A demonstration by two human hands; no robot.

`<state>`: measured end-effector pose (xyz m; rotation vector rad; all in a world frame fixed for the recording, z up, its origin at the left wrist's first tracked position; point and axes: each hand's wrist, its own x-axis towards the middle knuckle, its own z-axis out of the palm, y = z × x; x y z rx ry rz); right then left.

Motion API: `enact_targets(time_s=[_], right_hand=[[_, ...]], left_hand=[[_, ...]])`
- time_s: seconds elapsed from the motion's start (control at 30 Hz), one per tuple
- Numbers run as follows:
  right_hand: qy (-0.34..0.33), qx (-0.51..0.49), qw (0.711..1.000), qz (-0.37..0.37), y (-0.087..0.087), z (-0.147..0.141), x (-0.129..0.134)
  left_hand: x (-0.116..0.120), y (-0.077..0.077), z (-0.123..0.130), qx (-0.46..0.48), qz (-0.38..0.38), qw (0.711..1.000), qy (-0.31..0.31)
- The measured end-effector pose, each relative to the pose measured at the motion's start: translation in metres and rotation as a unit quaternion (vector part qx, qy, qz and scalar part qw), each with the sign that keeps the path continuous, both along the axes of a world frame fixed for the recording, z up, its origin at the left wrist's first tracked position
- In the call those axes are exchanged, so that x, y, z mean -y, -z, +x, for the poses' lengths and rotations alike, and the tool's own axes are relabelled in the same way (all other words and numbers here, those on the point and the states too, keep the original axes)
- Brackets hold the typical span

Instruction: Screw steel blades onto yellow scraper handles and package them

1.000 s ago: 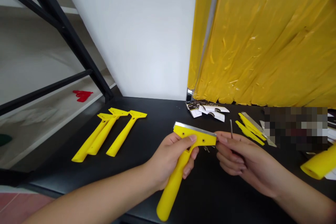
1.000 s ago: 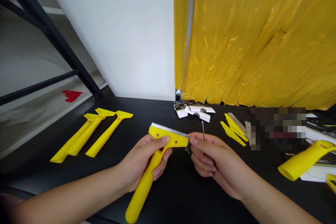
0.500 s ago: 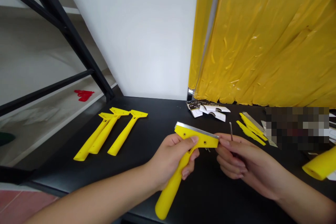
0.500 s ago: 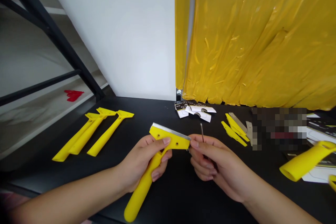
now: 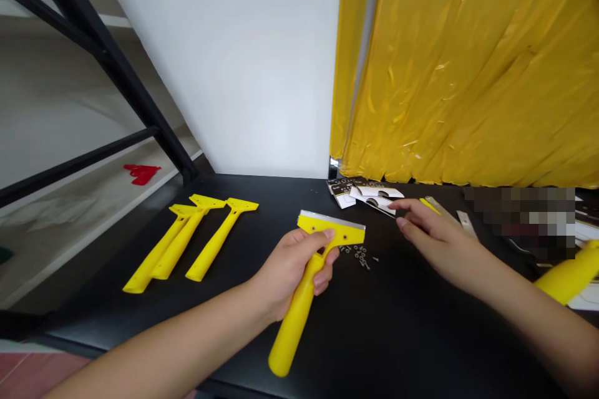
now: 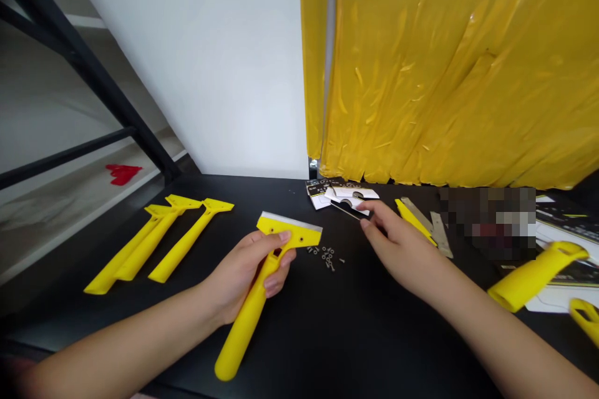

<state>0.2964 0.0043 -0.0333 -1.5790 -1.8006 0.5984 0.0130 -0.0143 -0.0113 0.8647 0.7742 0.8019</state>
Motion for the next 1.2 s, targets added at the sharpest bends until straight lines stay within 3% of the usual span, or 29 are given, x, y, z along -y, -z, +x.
enact_targets(time_s=[0.13,0.43,0.73,1.0,1.2], right_hand=[[0.010,-0.037,0.999,0.000,0.002,0.008,-0.004],[-0.044,-0.129,0.988,-0.072,-0.028,0.009,0.011],[0.017,0.037,0.996,0.079,-0.034,0.002,0.023],[0.024,0.113,0.989,0.090,-0.022,0.006,0.016],[0.015,0.107,0.992,0.063,-0.018,0.000,0.013]], left_hand=[[0.001,0.001,0.000,0.002,-0.004,1.000,0.001],[-0.004,0.002,-0.002,0.000,-0.011,1.000,-0.011],[-0.004,0.003,-0.002,-0.006,-0.012,1.000,-0.016],[-0.005,0.005,-0.002,-0.003,-0.005,1.000,-0.013],[-0.005,0.004,0.000,-0.003,-0.005,1.000,-0.010]])
